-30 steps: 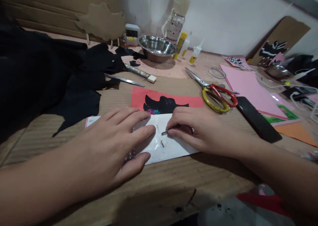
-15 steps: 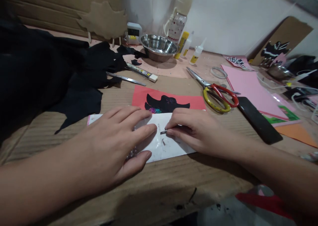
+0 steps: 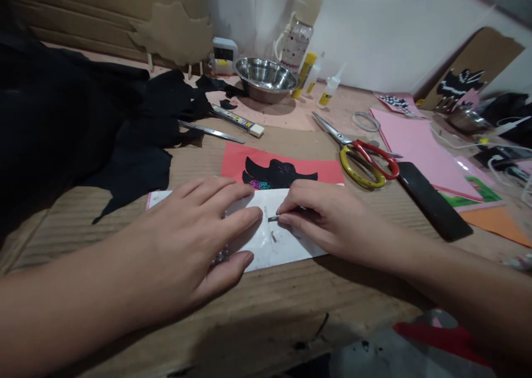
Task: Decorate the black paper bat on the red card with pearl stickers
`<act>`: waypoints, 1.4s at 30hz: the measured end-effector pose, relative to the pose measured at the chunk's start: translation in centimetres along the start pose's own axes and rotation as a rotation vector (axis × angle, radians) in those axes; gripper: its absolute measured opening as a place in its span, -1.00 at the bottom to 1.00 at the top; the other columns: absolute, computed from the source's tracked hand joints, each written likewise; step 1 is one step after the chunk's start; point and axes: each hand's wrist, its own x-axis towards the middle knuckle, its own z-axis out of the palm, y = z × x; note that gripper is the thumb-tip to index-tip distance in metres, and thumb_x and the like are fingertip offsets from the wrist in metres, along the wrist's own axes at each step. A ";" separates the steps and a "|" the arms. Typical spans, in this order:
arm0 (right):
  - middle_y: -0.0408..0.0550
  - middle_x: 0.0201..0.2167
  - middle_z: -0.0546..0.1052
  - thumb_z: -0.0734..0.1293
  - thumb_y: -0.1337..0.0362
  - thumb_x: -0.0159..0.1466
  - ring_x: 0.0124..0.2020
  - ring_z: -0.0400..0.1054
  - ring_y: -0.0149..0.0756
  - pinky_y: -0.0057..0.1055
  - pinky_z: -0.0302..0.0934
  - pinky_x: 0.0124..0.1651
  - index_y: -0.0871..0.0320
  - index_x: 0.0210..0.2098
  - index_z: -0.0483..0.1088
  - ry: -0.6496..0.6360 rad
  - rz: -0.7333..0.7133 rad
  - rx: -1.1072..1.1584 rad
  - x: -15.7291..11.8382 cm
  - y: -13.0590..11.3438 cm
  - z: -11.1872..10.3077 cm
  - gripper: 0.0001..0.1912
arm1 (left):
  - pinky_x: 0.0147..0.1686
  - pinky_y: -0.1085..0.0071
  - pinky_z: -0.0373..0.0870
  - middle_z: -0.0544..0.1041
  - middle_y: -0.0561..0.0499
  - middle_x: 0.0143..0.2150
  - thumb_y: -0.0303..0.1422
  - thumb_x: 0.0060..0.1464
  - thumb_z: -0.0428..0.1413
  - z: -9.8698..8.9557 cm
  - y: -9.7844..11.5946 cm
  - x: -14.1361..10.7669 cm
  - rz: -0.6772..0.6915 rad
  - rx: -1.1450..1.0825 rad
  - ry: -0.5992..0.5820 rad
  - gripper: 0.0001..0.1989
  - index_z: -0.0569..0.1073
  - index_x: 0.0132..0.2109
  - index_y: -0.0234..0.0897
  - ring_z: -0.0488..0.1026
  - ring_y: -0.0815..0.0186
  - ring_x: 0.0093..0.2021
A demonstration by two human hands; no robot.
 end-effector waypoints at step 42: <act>-0.10 -0.17 0.54 0.41 0.33 0.42 -0.13 0.44 -0.33 -0.40 0.30 -0.07 0.15 -0.15 0.50 -0.036 -0.180 0.189 -0.2 0.2 -2.4 -0.97 | -0.03 -0.19 0.52 0.55 -0.29 0.12 -0.26 0.37 -0.03 0.3 -0.3 -0.2 0.028 0.007 0.034 -0.67 0.55 0.06 -0.26 0.51 -0.16 0.10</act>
